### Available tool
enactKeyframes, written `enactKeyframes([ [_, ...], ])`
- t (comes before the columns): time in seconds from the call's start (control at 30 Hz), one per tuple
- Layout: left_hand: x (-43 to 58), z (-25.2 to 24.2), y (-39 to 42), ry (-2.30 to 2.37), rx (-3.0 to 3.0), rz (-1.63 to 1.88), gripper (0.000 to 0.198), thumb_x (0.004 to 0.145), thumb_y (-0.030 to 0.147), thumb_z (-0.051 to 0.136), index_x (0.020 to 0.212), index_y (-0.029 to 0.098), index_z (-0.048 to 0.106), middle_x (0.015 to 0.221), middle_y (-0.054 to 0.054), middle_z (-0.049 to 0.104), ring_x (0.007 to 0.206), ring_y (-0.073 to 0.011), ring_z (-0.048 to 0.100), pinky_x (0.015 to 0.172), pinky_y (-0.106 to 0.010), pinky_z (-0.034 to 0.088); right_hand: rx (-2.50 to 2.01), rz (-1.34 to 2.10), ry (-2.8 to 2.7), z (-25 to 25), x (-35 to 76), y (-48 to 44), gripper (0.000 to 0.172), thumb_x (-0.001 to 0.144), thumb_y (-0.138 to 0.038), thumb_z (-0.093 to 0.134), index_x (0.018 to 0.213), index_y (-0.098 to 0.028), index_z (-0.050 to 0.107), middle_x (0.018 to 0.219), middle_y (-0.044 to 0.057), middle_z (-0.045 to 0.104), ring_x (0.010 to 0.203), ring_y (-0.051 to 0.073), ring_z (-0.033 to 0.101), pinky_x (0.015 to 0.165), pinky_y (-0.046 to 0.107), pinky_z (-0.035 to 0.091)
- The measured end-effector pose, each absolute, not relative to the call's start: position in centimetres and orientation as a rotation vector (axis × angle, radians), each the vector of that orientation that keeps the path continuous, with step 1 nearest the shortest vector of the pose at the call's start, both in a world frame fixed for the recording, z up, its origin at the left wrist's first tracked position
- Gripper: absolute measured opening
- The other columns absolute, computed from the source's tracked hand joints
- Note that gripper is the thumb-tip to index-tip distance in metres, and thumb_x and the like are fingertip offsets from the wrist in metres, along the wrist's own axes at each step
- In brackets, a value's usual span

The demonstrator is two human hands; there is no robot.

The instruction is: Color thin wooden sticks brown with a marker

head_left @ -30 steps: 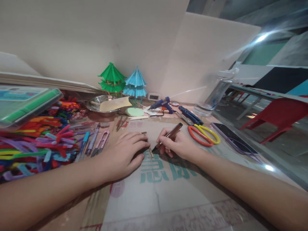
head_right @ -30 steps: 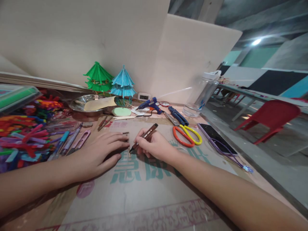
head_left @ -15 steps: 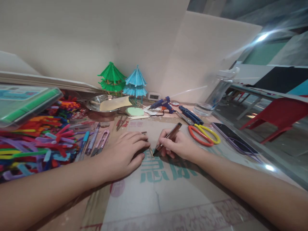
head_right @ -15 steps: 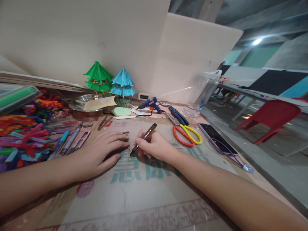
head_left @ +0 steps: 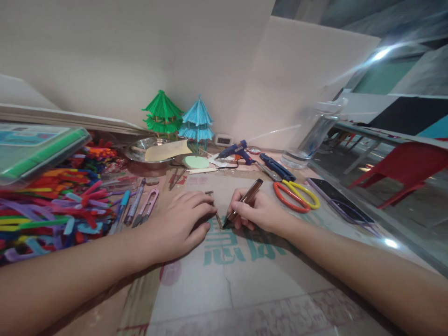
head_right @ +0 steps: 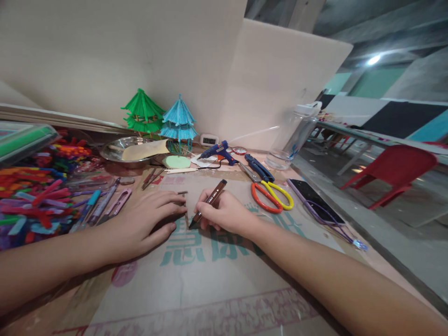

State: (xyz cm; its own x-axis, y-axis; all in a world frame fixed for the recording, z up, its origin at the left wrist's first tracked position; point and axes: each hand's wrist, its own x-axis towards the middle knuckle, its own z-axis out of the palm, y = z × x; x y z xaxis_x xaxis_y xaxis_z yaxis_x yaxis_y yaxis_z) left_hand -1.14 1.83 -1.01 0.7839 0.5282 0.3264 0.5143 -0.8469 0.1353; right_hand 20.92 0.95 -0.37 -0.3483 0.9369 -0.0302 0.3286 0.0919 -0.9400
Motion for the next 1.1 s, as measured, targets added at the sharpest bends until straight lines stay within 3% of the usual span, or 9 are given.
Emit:
enactKeyframes([
  [1.1,-1.04,-0.96,1.74,0.850,2.929,0.589,0.027,0.091,0.023,0.043,0.112,0.018,0.059,0.121,-0.010,0.060,0.119,-0.0266,0.050,0.102,-0.048,0.039,-1.193,1.179,-1.735,-0.59,20.75,1.12,0.017,0.082,-0.034,0.056,0.079,-0.018,0.053,0.055,-0.003,0.062,0.036,0.006,0.045,0.036,0.016,0.035],
])
